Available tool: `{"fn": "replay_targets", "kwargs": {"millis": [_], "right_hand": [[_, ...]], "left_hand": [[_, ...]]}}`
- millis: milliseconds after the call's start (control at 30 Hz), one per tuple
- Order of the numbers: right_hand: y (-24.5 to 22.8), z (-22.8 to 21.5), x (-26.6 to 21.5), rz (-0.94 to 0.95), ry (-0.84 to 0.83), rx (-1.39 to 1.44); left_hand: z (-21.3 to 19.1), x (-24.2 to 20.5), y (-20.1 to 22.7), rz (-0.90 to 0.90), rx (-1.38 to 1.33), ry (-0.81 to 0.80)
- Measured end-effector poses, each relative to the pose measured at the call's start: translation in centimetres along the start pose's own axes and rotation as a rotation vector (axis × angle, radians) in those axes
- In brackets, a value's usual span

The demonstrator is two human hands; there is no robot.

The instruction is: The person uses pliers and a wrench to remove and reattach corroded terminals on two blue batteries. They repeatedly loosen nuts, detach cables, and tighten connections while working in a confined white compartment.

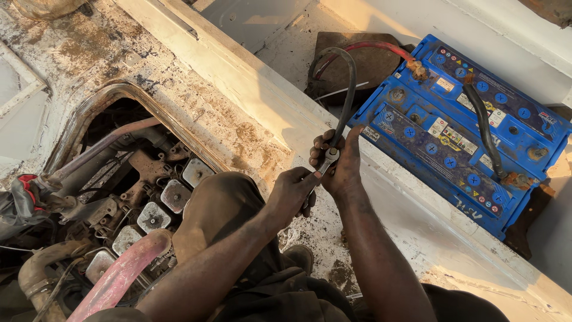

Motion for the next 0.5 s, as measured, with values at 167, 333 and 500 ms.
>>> {"fn": "replay_targets", "kwargs": {"millis": [167, 333, 500], "right_hand": [[0.1, -0.2, 0.0, -0.013, -0.051, 0.03], [1.8, -1.8, 0.8, -0.117, -0.116, -0.003], [2.6, -4.0, 2.2, -0.088, -0.203, 0.119]], "left_hand": [[1.1, 0.4, -1.1, 0.064, -0.086, 0.03], [3.7, 0.4, -1.5, -0.061, -0.325, 0.064], [7.2, 0.4, -0.6, -0.311, -0.605, 0.125]]}}
Point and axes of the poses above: each hand's wrist, its own x-axis towards the middle knuckle, its own z-axis out of the palm, y = z × x, the point moved 1 cm from there along x, towards the middle knuckle, and after that the axes turned 5 degrees about -y, right-handed, at the moved point
